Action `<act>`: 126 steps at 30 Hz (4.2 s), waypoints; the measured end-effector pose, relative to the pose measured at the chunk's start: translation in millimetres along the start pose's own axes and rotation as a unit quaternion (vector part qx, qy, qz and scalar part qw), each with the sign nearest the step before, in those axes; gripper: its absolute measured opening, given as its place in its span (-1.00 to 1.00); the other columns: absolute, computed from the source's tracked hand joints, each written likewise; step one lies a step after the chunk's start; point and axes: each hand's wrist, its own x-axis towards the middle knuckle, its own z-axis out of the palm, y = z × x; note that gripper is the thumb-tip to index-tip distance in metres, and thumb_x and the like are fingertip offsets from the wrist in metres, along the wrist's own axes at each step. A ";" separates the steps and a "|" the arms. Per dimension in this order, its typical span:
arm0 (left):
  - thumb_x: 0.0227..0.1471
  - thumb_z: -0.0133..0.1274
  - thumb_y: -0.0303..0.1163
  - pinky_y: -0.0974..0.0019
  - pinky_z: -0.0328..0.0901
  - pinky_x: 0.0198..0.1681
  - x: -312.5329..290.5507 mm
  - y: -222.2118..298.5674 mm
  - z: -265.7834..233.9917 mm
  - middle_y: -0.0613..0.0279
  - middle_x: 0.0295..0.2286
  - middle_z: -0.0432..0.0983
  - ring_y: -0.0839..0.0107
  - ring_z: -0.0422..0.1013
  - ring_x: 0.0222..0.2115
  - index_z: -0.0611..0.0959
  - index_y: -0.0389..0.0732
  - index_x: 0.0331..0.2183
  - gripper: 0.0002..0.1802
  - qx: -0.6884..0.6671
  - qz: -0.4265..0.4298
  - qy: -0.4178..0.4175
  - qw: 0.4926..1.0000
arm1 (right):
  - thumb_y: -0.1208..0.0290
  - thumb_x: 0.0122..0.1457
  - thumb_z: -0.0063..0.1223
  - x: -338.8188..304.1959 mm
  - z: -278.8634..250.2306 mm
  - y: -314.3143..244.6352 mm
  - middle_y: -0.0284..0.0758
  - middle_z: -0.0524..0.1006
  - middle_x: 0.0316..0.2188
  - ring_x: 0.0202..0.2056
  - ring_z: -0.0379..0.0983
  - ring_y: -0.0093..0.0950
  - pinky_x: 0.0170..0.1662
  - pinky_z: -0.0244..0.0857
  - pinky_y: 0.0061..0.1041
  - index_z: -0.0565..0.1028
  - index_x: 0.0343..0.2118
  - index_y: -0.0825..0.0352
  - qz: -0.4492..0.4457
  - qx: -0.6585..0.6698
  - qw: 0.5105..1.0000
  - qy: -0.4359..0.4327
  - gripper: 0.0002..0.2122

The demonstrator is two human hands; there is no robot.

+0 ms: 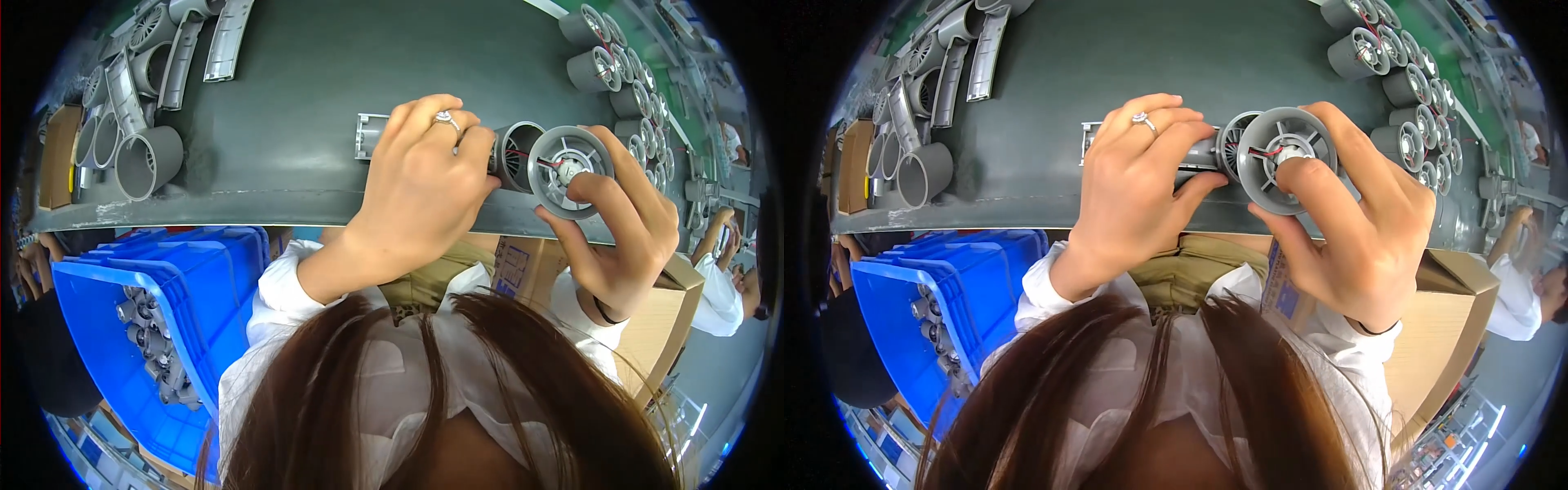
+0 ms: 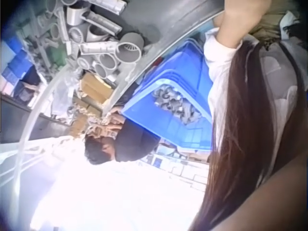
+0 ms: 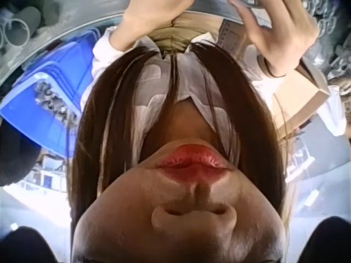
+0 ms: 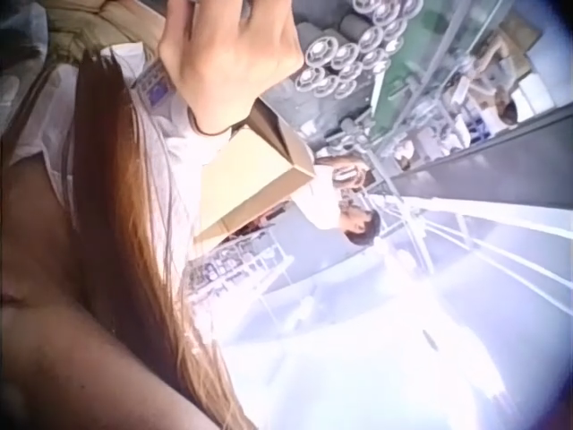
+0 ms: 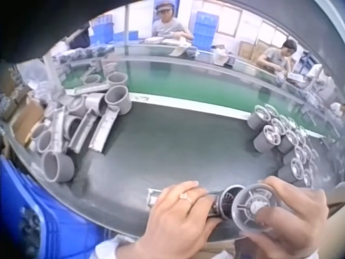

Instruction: The person assembles handheld fan housings by hand, inserting motor components and wires into the fan housings.

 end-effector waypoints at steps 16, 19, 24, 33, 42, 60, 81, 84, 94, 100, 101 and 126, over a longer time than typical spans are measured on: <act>-0.23 0.17 -0.53 0.20 0.20 -0.25 -2.4 -11.2 4.6 0.19 -0.34 0.44 0.19 0.34 -0.33 0.57 -0.26 -0.50 -0.88 -0.103 -0.028 -0.061 0.992 | 0.54 -0.42 0.33 11.1 6.4 7.7 0.06 0.53 -0.32 -0.46 0.49 -0.33 -0.35 0.35 -0.54 0.41 -0.61 0.48 0.062 0.114 0.990 -0.057 -0.71; -0.22 0.16 -0.53 0.20 0.19 -0.26 -1.2 -9.3 3.8 0.20 -0.38 0.45 0.18 0.34 -0.39 0.54 -0.27 -0.49 -0.87 -0.098 -0.022 -0.067 0.993 | 0.58 -0.35 0.32 5.4 16.2 22.2 0.04 0.53 -0.26 -0.33 0.49 -0.36 -0.19 0.32 -0.50 0.42 -0.53 0.50 0.000 0.178 0.983 -0.040 -0.71; -0.21 0.15 -0.54 0.20 0.20 -0.27 -3.3 -7.2 5.9 0.23 -0.45 0.48 0.17 0.37 -0.44 0.52 -0.26 -0.48 -0.85 -0.080 -0.022 -0.048 0.995 | 0.66 -0.19 0.29 -12.1 44.2 13.1 -0.17 0.55 -0.33 -0.28 0.45 -0.52 -0.07 0.31 -0.49 0.44 -0.41 0.50 0.187 0.362 0.909 0.091 -0.74; -0.23 0.14 -0.55 0.19 0.19 -0.28 2.7 -12.1 -2.7 0.21 -0.52 0.50 0.17 0.39 -0.44 0.52 -0.26 -0.48 -0.84 -0.069 0.022 -0.067 0.995 | 0.68 -0.19 0.33 -27.5 58.1 8.3 -0.04 0.53 -0.25 -0.21 0.49 -0.40 -0.12 0.35 -0.48 0.44 -0.40 0.54 0.163 0.369 0.896 0.186 -0.73; -0.24 0.12 -0.57 0.20 0.19 -0.27 2.7 -11.4 -3.5 0.21 -0.55 0.47 0.18 0.39 -0.43 0.52 -0.25 -0.47 -0.84 -0.028 0.042 -0.066 0.997 | 0.68 -0.21 0.36 -22.3 61.4 -11.4 -0.16 0.56 -0.41 -0.34 0.50 -0.46 -0.21 0.36 -0.58 0.47 -0.44 0.52 0.181 0.308 0.905 0.233 -0.74; -0.23 0.15 -0.52 0.23 0.20 -0.33 -3.8 -23.1 -0.8 0.28 -0.53 0.51 0.24 0.41 -0.46 0.55 -0.22 -0.47 -0.85 -0.045 0.035 -0.019 0.998 | 0.62 -0.20 0.35 -22.4 62.5 9.2 0.24 0.41 -0.09 -0.09 0.45 -0.23 -0.02 0.31 -0.38 0.42 -0.41 0.51 0.086 0.407 0.898 0.146 -0.70; -0.25 0.16 -0.50 0.25 0.21 -0.36 -5.6 -25.2 -0.7 0.31 -0.55 0.51 0.25 0.39 -0.53 0.55 -0.19 -0.53 -0.89 -0.055 0.026 0.002 0.998 | 0.64 -0.18 0.33 -18.9 78.5 -1.0 -0.05 0.52 -0.25 -0.23 0.44 -0.49 -0.12 0.24 -0.58 0.41 -0.41 0.45 0.103 0.459 0.851 0.233 -0.72; -0.26 0.16 -0.50 0.25 0.21 -0.35 -7.3 -24.2 -2.6 0.31 -0.53 0.52 0.25 0.39 -0.51 0.54 -0.19 -0.54 -0.88 -0.051 0.021 -0.002 0.998 | 0.64 -0.18 0.33 -23.6 80.8 2.0 0.10 0.44 -0.20 -0.14 0.42 -0.32 -0.07 0.28 -0.45 0.40 -0.42 0.46 0.083 0.458 0.855 0.229 -0.71; -0.28 0.21 -0.47 0.26 0.24 -0.35 -9.3 -19.1 3.2 0.34 -0.47 0.54 0.28 0.42 -0.49 0.52 -0.20 -0.57 -0.83 0.017 0.027 0.021 0.999 | 0.43 -0.20 0.41 -36.8 90.5 33.5 0.34 0.31 -0.04 0.07 0.30 -0.04 0.10 0.19 -0.22 0.42 -0.45 0.34 0.109 0.565 0.791 0.206 -0.67; -0.30 0.22 -0.47 0.24 0.25 -0.33 -12.8 -23.1 3.7 0.32 -0.46 0.54 0.27 0.42 -0.48 0.51 -0.21 -0.58 -0.82 -0.005 0.012 0.019 1.000 | 0.35 -0.25 0.46 -42.2 96.5 25.4 -0.01 0.50 -0.19 -0.04 0.41 -0.25 -0.02 0.25 -0.48 0.42 -0.45 0.32 0.154 0.580 0.768 0.225 -0.62; -0.30 0.22 -0.47 0.24 0.25 -0.33 -12.9 -23.4 3.8 0.32 -0.46 0.54 0.27 0.42 -0.48 0.51 -0.21 -0.58 -0.82 -0.005 0.010 0.020 1.000 | 0.35 -0.26 0.47 -44.9 94.6 25.3 -0.17 0.50 -0.29 -0.13 0.42 -0.37 -0.09 0.23 -0.55 0.42 -0.46 0.32 0.169 0.556 0.779 0.234 -0.62; -0.34 0.15 -0.57 0.19 0.26 -0.21 -19.0 -18.1 4.5 0.16 -0.41 0.55 0.18 0.44 -0.38 0.47 -0.24 -0.55 -0.81 -0.031 0.030 0.025 0.999 | 0.64 -0.21 0.34 -52.0 84.7 9.9 0.30 0.32 -0.03 0.08 0.30 -0.11 0.12 0.16 -0.27 0.44 -0.47 0.47 0.188 0.461 0.850 0.171 -0.75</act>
